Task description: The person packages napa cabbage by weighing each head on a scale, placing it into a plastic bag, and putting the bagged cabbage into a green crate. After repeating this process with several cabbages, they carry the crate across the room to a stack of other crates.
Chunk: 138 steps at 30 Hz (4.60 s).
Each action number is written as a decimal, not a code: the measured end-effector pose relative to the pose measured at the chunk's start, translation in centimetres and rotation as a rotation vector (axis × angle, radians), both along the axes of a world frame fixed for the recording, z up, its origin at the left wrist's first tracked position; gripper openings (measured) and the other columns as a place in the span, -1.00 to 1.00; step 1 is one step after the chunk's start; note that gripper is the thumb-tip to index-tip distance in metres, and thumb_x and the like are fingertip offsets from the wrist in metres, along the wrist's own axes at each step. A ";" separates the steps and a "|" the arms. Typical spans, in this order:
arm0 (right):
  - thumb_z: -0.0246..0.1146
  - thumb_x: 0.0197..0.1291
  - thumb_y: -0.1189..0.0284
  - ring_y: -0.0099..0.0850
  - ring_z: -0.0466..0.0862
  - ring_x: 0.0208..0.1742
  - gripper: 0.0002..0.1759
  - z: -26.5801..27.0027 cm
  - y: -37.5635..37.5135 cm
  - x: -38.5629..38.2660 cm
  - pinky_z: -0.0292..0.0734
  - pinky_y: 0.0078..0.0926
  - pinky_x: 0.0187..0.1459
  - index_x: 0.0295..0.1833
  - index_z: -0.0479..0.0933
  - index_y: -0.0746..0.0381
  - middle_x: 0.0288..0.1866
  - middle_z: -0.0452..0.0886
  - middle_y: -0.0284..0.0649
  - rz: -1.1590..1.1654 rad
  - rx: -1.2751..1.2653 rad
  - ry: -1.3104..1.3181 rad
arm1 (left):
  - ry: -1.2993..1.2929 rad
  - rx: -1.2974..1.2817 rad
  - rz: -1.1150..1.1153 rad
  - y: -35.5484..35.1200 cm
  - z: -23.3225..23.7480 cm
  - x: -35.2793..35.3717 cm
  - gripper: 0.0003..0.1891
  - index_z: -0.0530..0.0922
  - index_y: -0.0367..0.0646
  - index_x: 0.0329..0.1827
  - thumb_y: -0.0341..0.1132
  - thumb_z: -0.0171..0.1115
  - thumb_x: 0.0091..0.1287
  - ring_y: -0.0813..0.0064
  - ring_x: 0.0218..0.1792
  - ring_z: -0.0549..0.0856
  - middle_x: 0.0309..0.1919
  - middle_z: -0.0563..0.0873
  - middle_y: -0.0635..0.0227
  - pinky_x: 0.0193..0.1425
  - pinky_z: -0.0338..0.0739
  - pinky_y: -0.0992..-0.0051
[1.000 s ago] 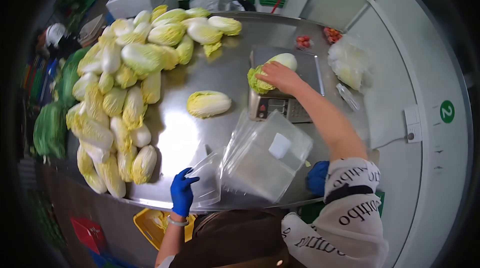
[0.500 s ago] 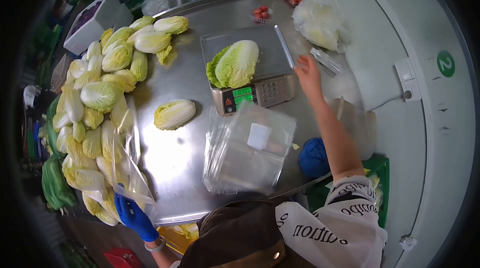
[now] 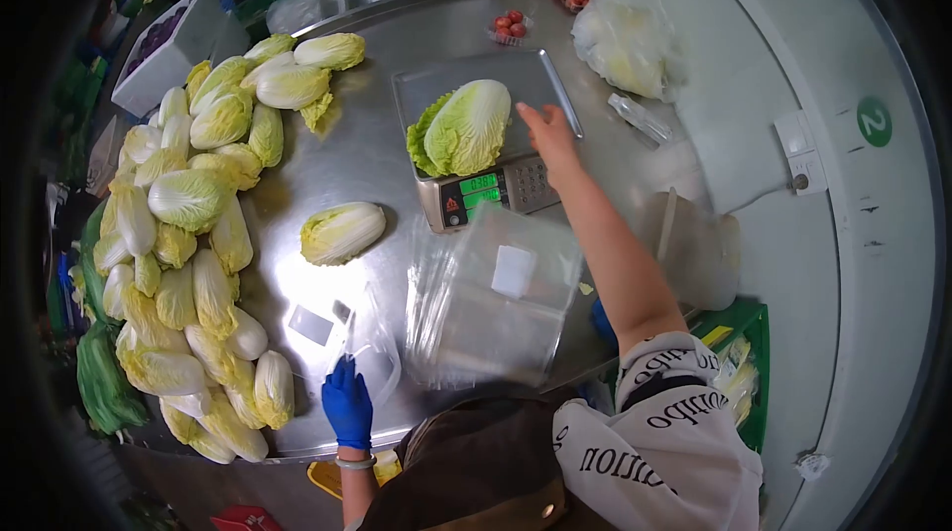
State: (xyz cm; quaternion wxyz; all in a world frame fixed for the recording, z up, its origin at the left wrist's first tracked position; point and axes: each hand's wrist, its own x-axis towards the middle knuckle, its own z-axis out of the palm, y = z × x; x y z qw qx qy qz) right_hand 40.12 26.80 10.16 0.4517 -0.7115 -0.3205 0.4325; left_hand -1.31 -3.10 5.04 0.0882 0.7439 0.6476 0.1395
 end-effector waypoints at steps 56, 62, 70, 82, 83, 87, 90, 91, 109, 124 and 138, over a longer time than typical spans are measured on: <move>0.41 0.09 0.18 -0.30 0.36 0.37 -0.10 1.9 -30.7 -30.3 0.24 -0.37 0.34 0.46 0.14 0.23 0.36 0.35 -0.08 1.566 -0.317 0.348 | -1.959 -0.438 0.738 -17.4 4.6 -6.1 -0.50 0.45 -0.29 0.25 -0.26 0.09 0.25 0.41 0.11 0.58 0.11 0.60 0.24 0.27 0.39 0.46; 0.41 0.05 0.25 -0.31 0.42 0.32 -0.11 1.7 -30.6 -33.4 0.32 -0.38 0.30 0.45 0.16 0.24 0.33 0.40 -0.09 1.778 -0.321 0.237 | -1.815 -0.334 0.864 -20.0 3.9 -7.2 -0.40 0.44 -0.32 0.24 -0.47 0.05 0.00 0.45 -0.03 0.60 -0.01 0.63 0.29 0.12 0.48 0.53; 0.17 0.27 0.15 -0.25 0.67 0.04 -0.41 -3.9 -29.6 -31.7 0.57 -0.29 0.12 0.27 0.41 0.32 0.11 0.62 -0.04 1.136 -1.147 0.920 | -1.612 -0.375 0.698 -25.7 7.0 -11.4 -0.37 0.47 -0.36 0.20 -0.35 0.08 -0.06 0.42 -0.10 0.62 -0.11 0.66 0.23 0.11 0.43 0.52; 0.11 0.31 0.08 -0.28 0.62 0.14 -0.41 -5.6 -32.4 -28.4 0.50 -0.32 0.21 0.30 0.39 0.26 0.18 0.58 -0.09 1.042 -1.013 1.069 | -0.708 -0.222 1.039 -32.6 -3.0 -16.3 -0.16 0.24 -0.25 0.44 -0.06 0.40 0.16 0.19 0.33 0.42 0.32 0.39 -0.05 0.35 0.33 0.29; 0.12 0.31 0.10 -0.28 0.61 0.16 -0.41 -5.6 -32.5 -28.5 0.49 -0.32 0.22 0.32 0.37 0.25 0.20 0.57 -0.09 1.068 -1.020 1.039 | -1.316 -0.244 1.039 -27.9 2.2 -13.4 -0.29 0.25 -0.29 0.42 -0.16 0.30 0.28 0.30 0.27 0.48 0.31 0.41 0.08 0.32 0.36 0.40; 0.16 0.31 0.18 -0.30 0.56 0.23 -0.35 -5.6 -32.9 -28.4 0.45 -0.33 0.27 0.43 0.23 0.21 0.28 0.49 -0.08 1.159 -0.980 0.988 | -1.589 -0.332 0.580 -20.4 5.6 -6.9 -0.28 0.21 -0.29 0.45 -0.38 0.32 0.23 0.44 0.26 0.46 0.31 0.43 0.25 0.35 0.34 0.45; 0.26 0.23 0.27 -0.32 0.49 0.30 -0.19 -5.1 -32.2 -27.5 0.42 -0.33 0.30 0.52 0.06 0.18 0.36 0.40 -0.10 1.249 -0.897 1.097 | -1.511 -0.438 0.481 -18.5 7.0 -7.2 -0.18 0.18 -0.28 0.47 -0.46 0.41 0.15 0.43 0.29 0.43 0.31 0.45 0.26 0.37 0.32 0.41; 0.27 0.21 0.28 -0.32 0.49 0.30 -0.17 -5.0 -32.1 -27.3 0.42 -0.33 0.31 0.52 0.05 0.18 0.36 0.40 -0.11 1.280 -0.893 1.097 | -1.432 -0.466 0.473 -18.0 7.8 -7.2 -0.18 0.22 -0.28 0.45 -0.44 0.44 0.10 0.46 0.26 0.45 0.27 0.48 0.26 0.36 0.34 0.43; 0.29 0.10 0.38 -0.24 0.54 0.23 -0.27 -1.6 -35.6 -3.1 0.42 -0.25 0.27 0.41 0.27 0.26 0.27 0.49 -0.08 0.575 -0.529 0.927 | 0.394 -0.868 -0.514 -18.2 -2.3 -19.2 -0.38 0.58 0.07 0.18 0.07 0.40 0.02 0.20 -0.04 0.70 -0.02 0.71 0.20 0.13 0.55 0.27; 0.12 0.30 0.06 -0.15 0.63 0.12 -0.33 -3.0 -53.2 8.3 0.51 -0.11 0.20 0.34 0.30 0.32 0.19 0.54 -0.01 -0.285 0.147 1.296 | -0.625 -0.341 0.231 2.8 -20.3 -5.6 -0.89 0.54 -0.28 -0.24 -0.40 0.18 0.33 0.37 -0.16 0.59 -0.25 0.64 0.24 0.02 0.51 0.38; 0.29 0.14 0.09 -0.33 0.61 0.13 -0.25 -0.9 -50.2 7.9 0.49 -0.35 0.20 0.35 0.30 0.30 0.17 0.55 -0.10 -0.244 0.067 1.223 | -0.331 -0.369 -0.601 8.4 -6.1 24.1 -0.71 0.60 -0.27 -0.07 -0.39 0.42 0.17 0.32 -0.29 0.61 -0.30 0.66 0.18 -0.11 0.49 0.44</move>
